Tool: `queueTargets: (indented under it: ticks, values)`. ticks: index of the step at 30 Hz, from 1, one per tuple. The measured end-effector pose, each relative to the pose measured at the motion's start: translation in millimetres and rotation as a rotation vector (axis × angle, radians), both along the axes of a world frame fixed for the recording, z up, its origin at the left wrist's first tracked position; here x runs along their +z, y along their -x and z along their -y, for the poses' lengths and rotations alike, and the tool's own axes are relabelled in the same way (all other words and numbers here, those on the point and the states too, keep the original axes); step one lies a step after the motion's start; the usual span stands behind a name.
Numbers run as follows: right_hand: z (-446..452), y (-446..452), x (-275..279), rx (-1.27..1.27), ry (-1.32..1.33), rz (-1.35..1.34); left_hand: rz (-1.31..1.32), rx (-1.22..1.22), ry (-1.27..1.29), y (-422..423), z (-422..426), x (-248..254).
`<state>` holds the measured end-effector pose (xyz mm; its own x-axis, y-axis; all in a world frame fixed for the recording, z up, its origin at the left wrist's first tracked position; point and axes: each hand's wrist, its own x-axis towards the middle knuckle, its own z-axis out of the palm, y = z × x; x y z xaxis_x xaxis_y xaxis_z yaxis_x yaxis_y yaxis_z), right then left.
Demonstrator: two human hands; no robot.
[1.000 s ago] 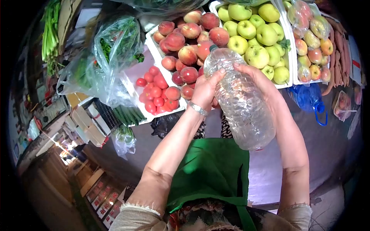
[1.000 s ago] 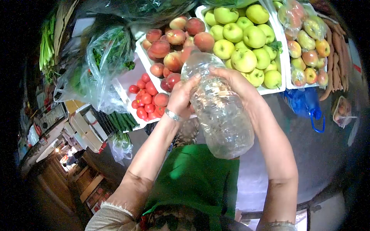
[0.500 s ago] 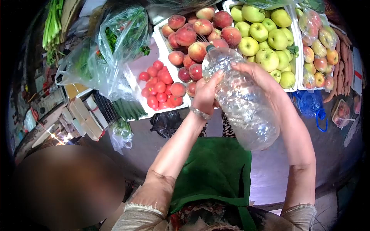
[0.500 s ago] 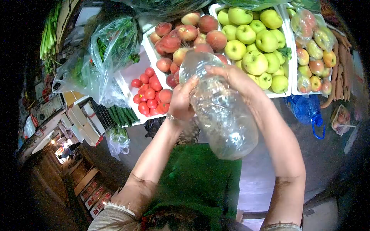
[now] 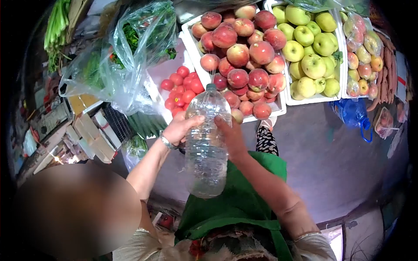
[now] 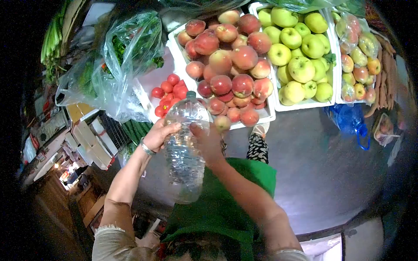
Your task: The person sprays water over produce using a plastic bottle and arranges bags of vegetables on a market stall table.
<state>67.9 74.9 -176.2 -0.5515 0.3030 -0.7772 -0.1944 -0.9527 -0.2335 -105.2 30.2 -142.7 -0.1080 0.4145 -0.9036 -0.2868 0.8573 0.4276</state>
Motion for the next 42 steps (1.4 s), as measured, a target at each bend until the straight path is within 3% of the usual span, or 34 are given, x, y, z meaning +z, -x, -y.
queueTargets:
  ticks: [8,14,18,25,28,29,31,33,34,38,42]
  values:
    - [58.8,66.5,-9.1,-0.299,0.075,0.044,0.205,-0.19,-0.025,70.1,-1.2,-3.3]
    - [99.1,88.8,-12.6,-0.215,-0.189,0.103,0.249,-0.301,-0.031,100.6,22.1,-15.4]
    - [93.0,100.6,16.1,-0.381,-0.035,0.117,0.273,-0.378,-0.054,104.5,20.3,-12.9]
    - [99.2,119.2,-0.9,-0.3,-0.082,0.139,0.257,-0.222,-0.036,126.8,29.3,-4.8]
    - [113.3,115.8,-8.0,-0.428,-0.034,0.069,0.289,-0.234,-0.045,117.5,37.4,-7.4]
    - [123.6,107.9,-16.3,-0.255,-0.254,0.225,0.307,-0.24,-0.038,110.8,41.8,-11.5]
    - [147.0,81.9,-30.0,-0.176,-0.358,0.359,0.356,-0.267,-0.043,94.5,51.6,-22.0]
    - [161.7,56.7,-28.9,-0.259,-0.07,0.358,0.389,-0.298,-0.054,75.0,57.9,-33.3]
    - [142.8,55.2,4.2,-0.376,0.156,0.335,0.44,-0.306,-0.036,64.6,60.7,-37.9]
    - [142.5,23.3,23.8,-0.315,0.159,0.371,0.455,-0.412,-0.031,30.0,84.5,-63.4]
    - [168.6,17.0,3.5,-0.357,0.108,0.358,0.423,-0.368,-0.001,25.3,76.7,-38.1]
